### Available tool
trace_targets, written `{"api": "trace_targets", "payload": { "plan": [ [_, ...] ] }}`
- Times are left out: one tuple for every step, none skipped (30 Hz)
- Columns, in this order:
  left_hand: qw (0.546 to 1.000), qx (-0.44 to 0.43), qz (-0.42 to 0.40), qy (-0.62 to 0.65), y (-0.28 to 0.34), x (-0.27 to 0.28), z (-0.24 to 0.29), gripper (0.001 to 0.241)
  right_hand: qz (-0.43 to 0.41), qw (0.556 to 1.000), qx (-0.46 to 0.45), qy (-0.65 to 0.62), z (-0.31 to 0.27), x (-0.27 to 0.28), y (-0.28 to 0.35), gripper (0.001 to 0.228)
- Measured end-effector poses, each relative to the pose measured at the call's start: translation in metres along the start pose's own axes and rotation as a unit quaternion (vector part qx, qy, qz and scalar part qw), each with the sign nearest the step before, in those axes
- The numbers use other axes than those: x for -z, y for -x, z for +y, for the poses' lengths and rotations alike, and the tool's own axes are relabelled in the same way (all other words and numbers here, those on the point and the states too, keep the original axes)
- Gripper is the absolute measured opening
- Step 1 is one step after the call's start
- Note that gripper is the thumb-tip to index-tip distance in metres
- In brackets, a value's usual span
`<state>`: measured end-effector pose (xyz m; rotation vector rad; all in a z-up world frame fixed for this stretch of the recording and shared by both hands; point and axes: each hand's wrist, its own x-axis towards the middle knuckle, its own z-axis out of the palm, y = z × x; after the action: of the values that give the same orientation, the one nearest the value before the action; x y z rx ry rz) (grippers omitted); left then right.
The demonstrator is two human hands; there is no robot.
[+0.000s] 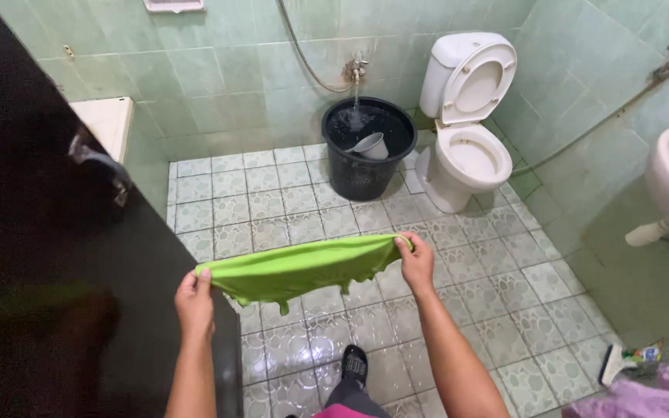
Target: The person wets a green cloth under a running tap, then wipes the bathroom door handle and the tiled walls around a bathtub. They also clean a wall-mounted soap dish and the bathtub rim using the cloth.
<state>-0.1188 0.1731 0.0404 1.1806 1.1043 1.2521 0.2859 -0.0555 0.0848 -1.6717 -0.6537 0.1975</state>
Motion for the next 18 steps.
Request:
{"api": "trace_targets", "payload": {
  "plan": [
    [1.0,0.0,-0.002,-0.003,0.003,0.005,0.009,0.018,0.002,1.0,-0.004,-0.001,-0.004,0.006,0.006,0.011],
    [1.0,-0.016,0.002,-0.013,0.004,0.009,0.017,0.018,0.019,1.0,-0.002,0.006,-0.008,0.012,0.01,0.011],
    [0.999,-0.03,0.006,-0.02,0.005,0.013,0.025,0.018,0.038,0.999,-0.001,0.016,-0.014,0.018,0.015,0.013],
    [0.999,-0.027,0.003,-0.022,0.011,0.017,0.042,0.018,0.04,0.999,-0.004,0.018,-0.018,0.025,0.018,0.013],
    [0.998,-0.057,0.013,-0.037,0.019,0.018,0.058,0.014,0.068,0.994,-0.008,-0.083,-0.02,0.033,0.018,0.011],
    [0.995,-0.088,0.023,-0.052,0.027,0.017,0.074,0.012,0.096,0.978,-0.011,-0.183,-0.022,0.043,0.017,0.01],
    [0.995,-0.089,0.022,-0.05,0.03,0.01,0.083,0.012,0.097,0.978,-0.009,-0.183,-0.041,0.043,0.022,0.01],
    [0.988,-0.115,-0.034,-0.097,0.032,0.003,0.093,0.02,0.034,0.99,0.008,-0.137,-0.06,0.043,0.027,0.015],
    [0.976,-0.137,-0.09,-0.145,0.04,0.0,0.102,0.029,-0.032,0.995,0.023,-0.09,-0.078,0.044,0.037,0.028],
    [0.976,-0.135,-0.09,-0.146,0.038,-0.007,0.114,0.029,-0.033,0.995,0.021,-0.089,-0.062,0.041,0.022,0.028],
    [0.994,-0.042,-0.082,-0.054,0.038,-0.014,0.122,0.024,-0.069,0.994,0.02,-0.078,-0.042,0.04,0.009,0.019],
    [0.995,0.051,-0.073,0.038,0.038,-0.022,0.131,0.019,-0.106,0.992,0.018,-0.068,-0.021,0.038,-0.005,0.015],
    [0.996,0.047,-0.069,0.043,0.025,-0.023,0.122,0.019,-0.109,0.991,0.024,-0.068,-0.022,0.041,-0.018,0.015],
    [0.996,0.048,-0.046,0.065,0.012,-0.024,0.114,0.014,-0.096,0.991,0.001,-0.094,-0.023,0.042,-0.031,0.013],
    [0.995,0.057,-0.025,0.083,0.002,-0.021,0.102,0.009,-0.082,0.989,-0.032,-0.116,-0.022,0.046,-0.034,0.013],
    [0.994,0.062,-0.024,0.084,-0.012,-0.023,0.096,0.009,-0.084,0.99,-0.035,-0.112,-0.023,0.042,-0.047,0.013],
    [0.993,0.082,-0.041,0.074,-0.027,-0.028,0.091,0.019,-0.066,0.994,-0.028,-0.078,-0.023,0.04,-0.061,0.015],
    [0.991,0.102,-0.059,0.064,-0.041,-0.035,0.086,0.031,-0.048,0.998,-0.021,-0.044,-0.022,0.039,-0.075,0.018]
  ]
}}
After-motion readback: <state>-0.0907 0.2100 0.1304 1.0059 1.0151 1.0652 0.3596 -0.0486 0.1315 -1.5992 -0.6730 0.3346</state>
